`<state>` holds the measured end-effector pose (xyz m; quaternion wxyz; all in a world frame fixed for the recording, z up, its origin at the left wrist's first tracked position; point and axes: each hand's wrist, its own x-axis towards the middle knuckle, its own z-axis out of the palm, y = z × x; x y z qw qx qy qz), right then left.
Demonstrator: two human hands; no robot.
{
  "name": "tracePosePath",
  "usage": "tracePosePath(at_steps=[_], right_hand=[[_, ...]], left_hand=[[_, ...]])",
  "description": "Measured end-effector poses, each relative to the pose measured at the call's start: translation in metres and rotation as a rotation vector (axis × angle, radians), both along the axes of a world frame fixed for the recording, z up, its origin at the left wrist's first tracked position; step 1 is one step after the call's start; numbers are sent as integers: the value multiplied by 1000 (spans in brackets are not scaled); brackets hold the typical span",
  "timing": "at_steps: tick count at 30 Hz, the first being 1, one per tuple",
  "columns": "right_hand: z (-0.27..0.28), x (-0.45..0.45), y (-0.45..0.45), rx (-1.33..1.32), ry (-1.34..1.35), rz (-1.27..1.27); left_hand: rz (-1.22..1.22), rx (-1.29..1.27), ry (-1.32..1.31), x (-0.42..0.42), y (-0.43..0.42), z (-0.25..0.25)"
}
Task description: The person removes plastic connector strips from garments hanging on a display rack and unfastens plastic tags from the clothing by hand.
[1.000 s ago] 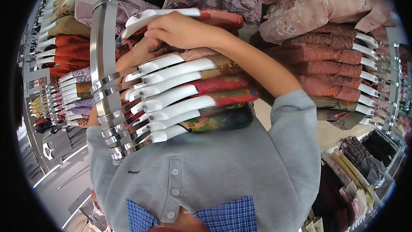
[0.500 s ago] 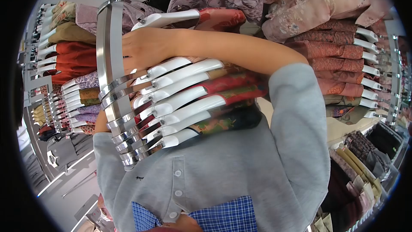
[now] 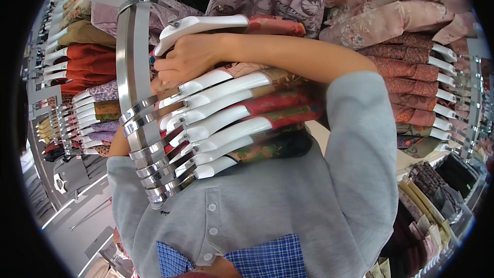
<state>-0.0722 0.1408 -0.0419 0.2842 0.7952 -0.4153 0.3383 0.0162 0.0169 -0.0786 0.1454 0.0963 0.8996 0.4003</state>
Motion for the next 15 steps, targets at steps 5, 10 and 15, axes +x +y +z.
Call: tracePosePath(at_steps=[5, 10, 15], right_hand=[[2, 6, -30, -295, 31, 71], [3, 10, -28, -197, -28, 76], [3, 9, -12, -32, 5, -34]], left_hand=[[4, 13, 0, -3, -3, 0], [5, -10, -16, -1, -4, 2], [0, -20, -26, 2, 0, 3]])
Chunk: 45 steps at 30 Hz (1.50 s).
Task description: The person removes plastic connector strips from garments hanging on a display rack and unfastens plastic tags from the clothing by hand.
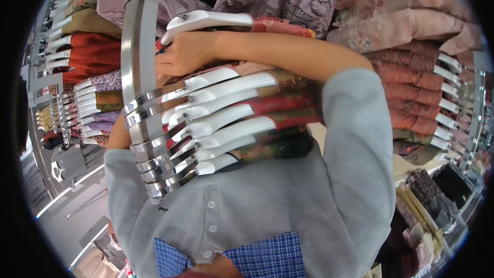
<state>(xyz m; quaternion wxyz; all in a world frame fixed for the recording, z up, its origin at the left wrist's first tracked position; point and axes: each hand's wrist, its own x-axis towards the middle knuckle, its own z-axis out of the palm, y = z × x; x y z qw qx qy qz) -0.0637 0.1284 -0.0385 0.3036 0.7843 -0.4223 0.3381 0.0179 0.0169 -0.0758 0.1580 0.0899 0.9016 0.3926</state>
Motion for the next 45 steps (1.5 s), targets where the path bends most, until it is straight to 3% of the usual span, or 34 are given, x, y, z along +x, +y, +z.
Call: tracePosePath(at_steps=[4, 7, 12, 15, 19, 25, 28, 34, 37, 39, 43, 44, 45], right_hand=[[-9, -9, 22, 294, 45, -96], [-13, -18, 39, 365, -37, -93], [13, -13, 57, 656, -423, -190], [29, -13, 57, 775, -754, 154], [29, -11, 53, 636, -698, 251], [14, -17, 44, 821, -598, 227], [30, -20, 55, 1160, -668, 29], [-11, -29, 58, 850, -719, 115], [19, -28, 60, 1311, -601, -173], [13, -28, 60, 1236, -584, -172], [-3, -28, 63, 940, -644, -100], [-1, -29, 66, 928, -691, -75], [3, -30, 71, 915, -739, -52]], left_hand=[[5, -15, -7, 7, 4, 1], [0, -19, -14, 9, 7, 0], [1, -35, -32, 12, 13, 1], [5, -47, -40, 14, 17, 0], [14, -56, -63, 15, 19, 0], [35, -66, -140, 20, 12, -9], [58, -71, -217, 28, -2, -24], [103, -118, -333, 36, -20, -32], [253, -186, -252, 20, 0, 13], [467, -170, -89, 17, 1, 20], [234, -382, 89, 10, -17, -7], [127, -437, -78, 7, -17, -7], [101, -367, -25, 5, -15, -6]])
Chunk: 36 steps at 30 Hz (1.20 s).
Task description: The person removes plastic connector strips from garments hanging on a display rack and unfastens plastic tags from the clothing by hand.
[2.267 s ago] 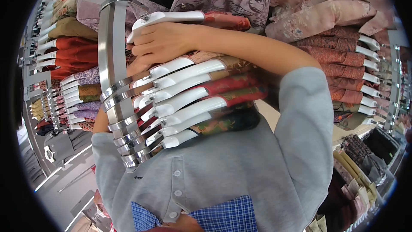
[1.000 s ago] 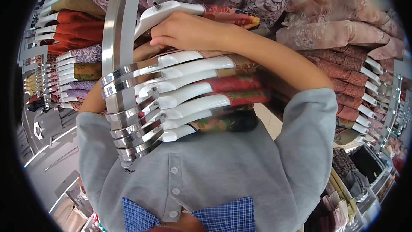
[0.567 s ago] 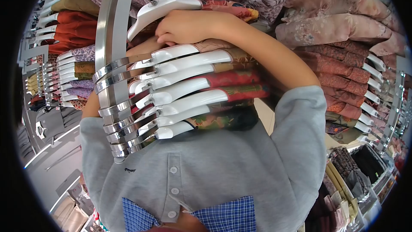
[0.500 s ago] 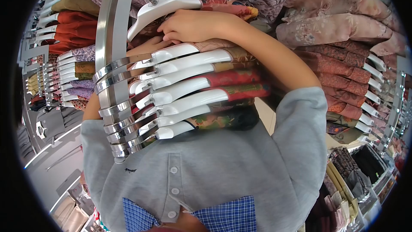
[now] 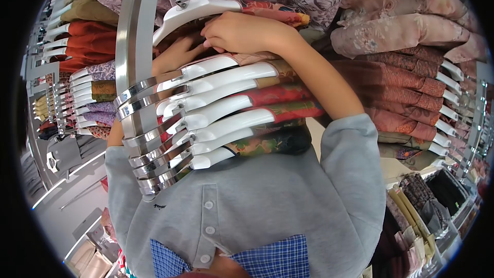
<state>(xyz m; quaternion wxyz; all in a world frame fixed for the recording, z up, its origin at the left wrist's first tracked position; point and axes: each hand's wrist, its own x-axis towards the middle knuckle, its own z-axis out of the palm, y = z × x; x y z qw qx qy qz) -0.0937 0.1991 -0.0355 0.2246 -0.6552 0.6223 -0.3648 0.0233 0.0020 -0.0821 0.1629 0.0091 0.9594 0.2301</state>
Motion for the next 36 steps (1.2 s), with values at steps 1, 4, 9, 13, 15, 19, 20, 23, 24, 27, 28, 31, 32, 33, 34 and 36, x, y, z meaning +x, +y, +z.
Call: tracePosePath(at_steps=[1, 4, 9, 13, 15, 19, 20, 23, 24, 27, 28, 31, 32, 33, 34, 36], right_hand=[[6, 0, 5, -15, -49, -7], [14, -2, 22, 122, 23, -69], [23, 10, 54, 55, -15, -228], [36, 36, 67, -8, -141, -385], [39, 46, 74, -73, -159, -454], [46, 58, 86, -203, -130, -487], [48, 60, 91, -185, -133, -485], [47, 63, 99, -189, -50, -497], [47, 65, 101, -199, -9, -499], [44, 70, 104, -303, -83, -508], [44, 70, 105, -328, -93, -504], [45, 72, 119, -323, -207, -529], [46, 72, 122, -312, -255, -529], [47, 72, 125, -303, -301, -528], [48, 71, 125, -297, -346, -525], [44, 70, 120, -309, -306, -514]], left_hand=[[-36, 68, 50, -1, 3, 2], [-56, 232, 69, -3, 11, 14], [-173, 189, 114, -8, 19, 14], [155, 223, -126, -36, 49, 38], [180, 254, -127, -42, 51, 38], [275, 318, 20, -34, 36, 11], [376, 403, -16, -33, 32, 6], [214, -42, 149, -31, 0, -33], [149, -146, 175, -30, -6, -40], [151, 76, -103, -24, 2, -17], [126, 112, -132, -21, 1, -13], [34, 298, 75, 5, 15, 53], [31, 363, 153, 18, 21, 72], [71, 472, 158, 29, 24, 83], [112, 579, 167, 39, 26, 92], [226, 800, 98, 60, 35, 116]])
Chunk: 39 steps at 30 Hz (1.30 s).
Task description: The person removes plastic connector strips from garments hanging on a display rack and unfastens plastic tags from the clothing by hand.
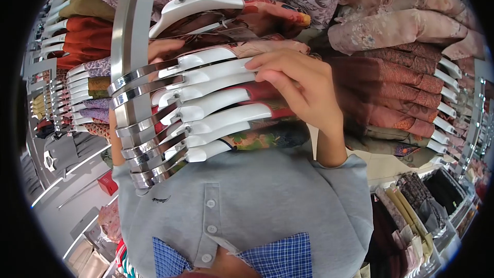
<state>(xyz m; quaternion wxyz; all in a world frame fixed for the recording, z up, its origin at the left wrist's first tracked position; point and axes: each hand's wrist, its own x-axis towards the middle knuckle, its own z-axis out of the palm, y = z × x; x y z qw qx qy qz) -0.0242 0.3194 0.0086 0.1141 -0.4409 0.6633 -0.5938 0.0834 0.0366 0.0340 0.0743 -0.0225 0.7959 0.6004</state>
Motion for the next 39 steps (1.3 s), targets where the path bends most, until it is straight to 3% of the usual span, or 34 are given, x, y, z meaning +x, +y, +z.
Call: tracePosePath(at_steps=[2, 4, 8, 14, 18, 24, 25, 26, 27, 29, 30, 32, 39], right_hand=[[-5, -3, -12, -16, 100, -9], [-3, -6, -22, 17, 219, 26], [5, -5, -31, 20, 272, 83], [3, 1, -33, 0, 267, 106], [0, 4, -31, -23, 224, 112], [-6, 16, -22, -26, 183, 71], [-5, 17, -19, -4, 174, 77], [-6, 18, -18, -15, 173, 70], [-7, 19, -18, -28, 173, 62], [-8, 20, -19, -48, 168, 47], [-9, 21, -20, -54, 164, 40], [-11, 22, -19, -62, 139, 41], [-6, 13, -11, 20, 240, 144]], left_hand=[[-125, -240, 96, 11, -14, -10], [148, 82, -69, 25, -11, -19], [174, 20, 2, 23, -8, -27], [340, -297, 228, 11, -6, -43], [150, -757, 513, -15, -8, -24], [293, -817, 329, -41, 1, -14], [350, -816, 641, -50, 0, -24], [464, -750, 505, -44, 4, -28], [492, -704, 585, -40, 12, -29], [360, -1018, 550, -30, 23, -19], [166, -996, 409, -24, 34, -1], [134, -582, -128, -37, 39, -2], [-40, -140, -188, -54, 3, -82]])
